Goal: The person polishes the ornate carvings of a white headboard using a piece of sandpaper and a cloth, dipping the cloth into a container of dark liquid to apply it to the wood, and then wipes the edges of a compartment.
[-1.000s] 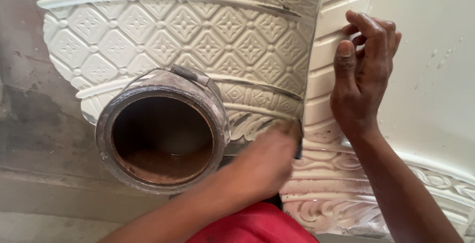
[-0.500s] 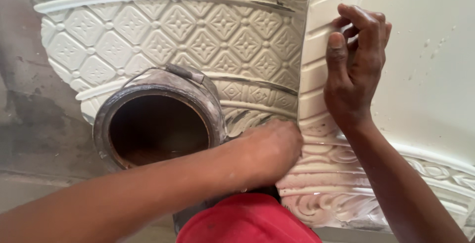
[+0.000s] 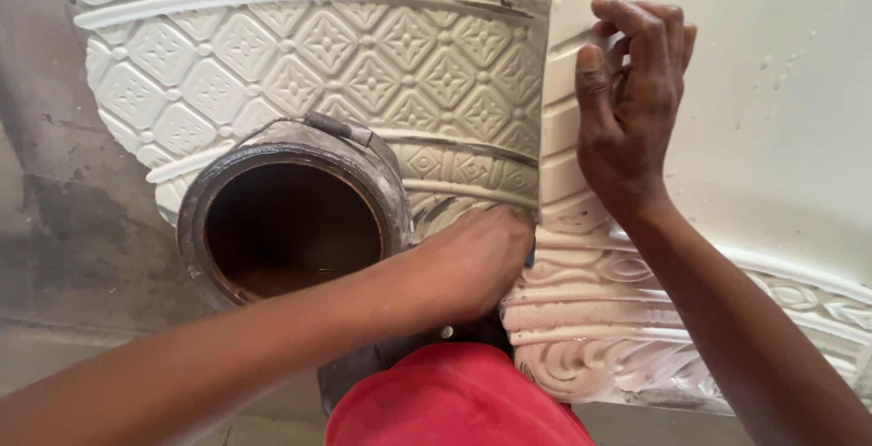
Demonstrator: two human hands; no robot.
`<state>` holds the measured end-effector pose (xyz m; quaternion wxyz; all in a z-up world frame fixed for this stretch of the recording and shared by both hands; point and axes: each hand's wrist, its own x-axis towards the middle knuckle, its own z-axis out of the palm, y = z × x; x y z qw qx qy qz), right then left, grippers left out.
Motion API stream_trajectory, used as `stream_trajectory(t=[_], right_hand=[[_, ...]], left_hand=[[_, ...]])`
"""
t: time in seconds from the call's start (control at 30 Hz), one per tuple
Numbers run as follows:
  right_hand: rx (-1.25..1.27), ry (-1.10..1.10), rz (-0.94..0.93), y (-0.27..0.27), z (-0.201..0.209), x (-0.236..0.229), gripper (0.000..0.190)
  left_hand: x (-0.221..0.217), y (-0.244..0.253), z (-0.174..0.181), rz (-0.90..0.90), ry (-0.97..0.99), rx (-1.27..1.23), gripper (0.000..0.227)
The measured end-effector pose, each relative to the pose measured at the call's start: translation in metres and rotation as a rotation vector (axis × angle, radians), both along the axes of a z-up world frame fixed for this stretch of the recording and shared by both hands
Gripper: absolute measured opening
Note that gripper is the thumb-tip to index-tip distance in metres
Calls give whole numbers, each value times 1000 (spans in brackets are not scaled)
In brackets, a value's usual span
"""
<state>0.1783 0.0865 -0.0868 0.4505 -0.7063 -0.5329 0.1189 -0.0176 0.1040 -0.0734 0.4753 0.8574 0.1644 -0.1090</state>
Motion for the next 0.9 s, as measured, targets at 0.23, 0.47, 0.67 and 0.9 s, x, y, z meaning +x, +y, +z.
stream_trajectory(t=[0.23, 0.47, 0.67, 0.9], right_hand=[[2, -6, 6, -5, -12, 7, 17], [-7, -20, 5, 5, 2, 3, 20], [-68, 136, -63, 9, 18, -2, 23], [-62, 72, -70, 5, 18, -5, 20]], left_hand=[[-23, -10, 6, 37, -377, 225, 22], [13, -1, -26, 0, 5, -31, 16], [-9, 0, -15, 66, -200, 37, 18], [1, -3, -24, 35, -50, 0, 18]])
